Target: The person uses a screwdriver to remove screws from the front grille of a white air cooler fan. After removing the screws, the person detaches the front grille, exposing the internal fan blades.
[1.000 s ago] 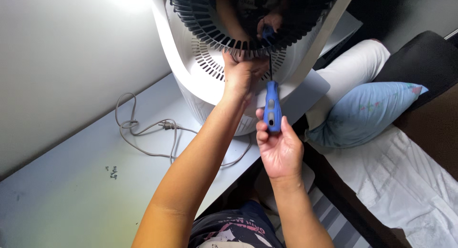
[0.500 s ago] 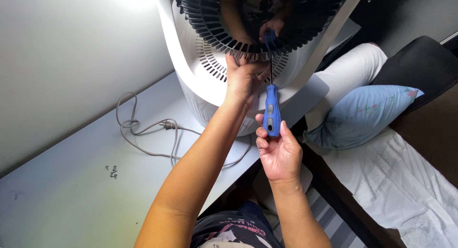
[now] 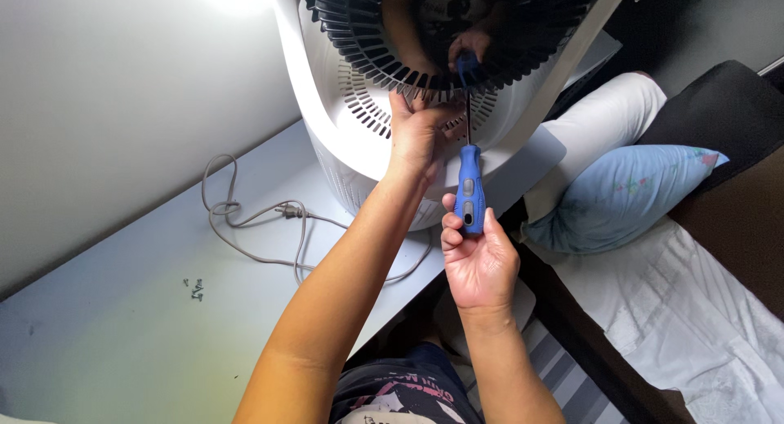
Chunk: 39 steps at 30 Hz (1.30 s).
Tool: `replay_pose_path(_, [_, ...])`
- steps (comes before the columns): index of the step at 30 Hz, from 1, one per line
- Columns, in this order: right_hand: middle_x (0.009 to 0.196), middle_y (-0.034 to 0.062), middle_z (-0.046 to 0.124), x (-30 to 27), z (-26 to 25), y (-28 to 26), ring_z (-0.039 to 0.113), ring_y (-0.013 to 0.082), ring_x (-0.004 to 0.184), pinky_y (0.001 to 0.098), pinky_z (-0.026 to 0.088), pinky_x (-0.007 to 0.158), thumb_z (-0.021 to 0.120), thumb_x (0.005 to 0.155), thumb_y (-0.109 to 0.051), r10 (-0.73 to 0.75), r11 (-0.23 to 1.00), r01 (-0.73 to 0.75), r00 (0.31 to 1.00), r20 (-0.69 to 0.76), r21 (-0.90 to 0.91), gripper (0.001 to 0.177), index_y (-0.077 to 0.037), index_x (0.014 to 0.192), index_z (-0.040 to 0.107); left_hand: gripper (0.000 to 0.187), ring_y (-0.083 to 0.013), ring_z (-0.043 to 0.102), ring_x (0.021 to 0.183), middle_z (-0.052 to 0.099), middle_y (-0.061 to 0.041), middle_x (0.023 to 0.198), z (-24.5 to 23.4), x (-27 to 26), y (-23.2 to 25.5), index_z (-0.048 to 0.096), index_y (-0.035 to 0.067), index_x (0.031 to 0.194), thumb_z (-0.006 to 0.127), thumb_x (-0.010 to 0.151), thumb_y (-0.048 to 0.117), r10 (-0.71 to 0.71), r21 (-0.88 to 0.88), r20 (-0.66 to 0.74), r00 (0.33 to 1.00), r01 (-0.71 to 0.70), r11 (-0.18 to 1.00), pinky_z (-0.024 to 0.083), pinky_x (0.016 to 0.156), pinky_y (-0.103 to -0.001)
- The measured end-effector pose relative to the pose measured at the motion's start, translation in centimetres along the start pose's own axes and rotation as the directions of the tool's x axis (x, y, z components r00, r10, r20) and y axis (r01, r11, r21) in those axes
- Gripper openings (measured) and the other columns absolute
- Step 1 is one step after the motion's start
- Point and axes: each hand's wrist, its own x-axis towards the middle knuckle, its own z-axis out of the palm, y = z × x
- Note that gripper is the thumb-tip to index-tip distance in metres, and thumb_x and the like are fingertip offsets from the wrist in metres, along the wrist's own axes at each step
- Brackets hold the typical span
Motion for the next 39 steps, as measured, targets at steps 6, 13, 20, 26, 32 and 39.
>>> replay_pose_path(6, [0.124,0.0280,0.058,0.1,-0.7,-0.2,0.056,0.0231,0.088,0.0296,0.051,0.072,0.048,0.107,-0.020,0.013,0.999,-0.012,0.999,-0.033,0.037,0.046,0.012,0.139,0.045,0.065,-0.0248,0.064,0.101,0.059,-0.008,0.115,0.1,0.0,0.2,0.035,0.019,0.124,0.060,0.077,-0.019,-0.005,0.020,-0.004,1.000,0.006,1.000,0.057,0.078,-0.049])
replay_pose_path(13, [0.124,0.0294,0.055,0.7,-2.2,-0.8,0.056,0.0226,0.090,0.0290,0.052,0.074,0.048,0.107,-0.014,0.033,0.984,-0.032,0.999,-0.001,0.173,0.042,0.013,0.138,0.043,0.064,-0.0260,0.063,0.103,0.057,-0.009,0.114,0.1,0.0,0.1,0.034,0.018,0.123,0.060,0.077,-0.019,0.012,0.010,0.005,1.000,-0.012,1.000,0.056,0.077,-0.052])
replay_pose_path(20, [0.126,0.0312,0.053,0.8,-1.9,-1.0,0.056,0.0239,0.092,0.0303,0.052,0.076,0.047,0.107,-0.013,0.042,0.974,-0.049,0.998,0.037,0.221,0.044,0.015,0.141,0.039,0.061,-0.0254,0.063,0.105,0.058,-0.009,0.116,0.3,-0.2,0.6,0.033,0.020,0.122,0.058,0.079,-0.015,-0.023,-0.001,0.010,1.000,0.023,1.000,0.058,0.082,-0.054])
replay_pose_path(26, [0.127,0.0314,0.051,0.0,-0.5,-1.0,0.055,0.0260,0.093,0.0321,0.054,0.079,0.047,0.105,-0.015,0.061,0.983,-0.043,0.994,-0.096,0.180,0.048,0.016,0.140,0.037,0.061,-0.0259,0.063,0.102,0.058,-0.009,0.113,-0.3,0.1,-0.4,0.036,0.017,0.121,0.060,0.077,-0.017,-0.011,-0.004,-0.009,1.000,0.011,1.000,0.057,0.077,-0.052])
replay_pose_path(32, [0.128,0.0314,0.052,0.4,0.1,-2.2,0.055,0.0247,0.094,0.0295,0.053,0.077,0.051,0.106,-0.011,0.106,0.969,-0.103,0.994,-0.002,0.224,0.044,0.015,0.140,0.040,0.061,-0.0252,0.063,0.099,0.057,-0.008,0.111,-0.3,0.4,-0.4,0.035,0.018,0.120,0.060,0.077,-0.017,-0.019,-0.019,-0.008,1.000,0.019,1.000,0.057,0.076,-0.051])
replay_pose_path(39, [0.119,0.0235,0.062,-0.4,2.2,-2.7,0.057,0.0219,0.090,0.0263,0.051,0.070,0.055,0.107,-0.021,0.049,0.994,-0.047,0.999,0.022,-0.102,0.042,0.008,0.137,0.051,0.058,-0.0233,0.061,0.101,0.056,-0.007,0.112,-0.1,0.0,-0.3,0.038,0.017,0.123,0.065,0.081,-0.013,0.008,-0.033,-0.018,1.000,-0.008,0.999,0.056,0.079,-0.054])
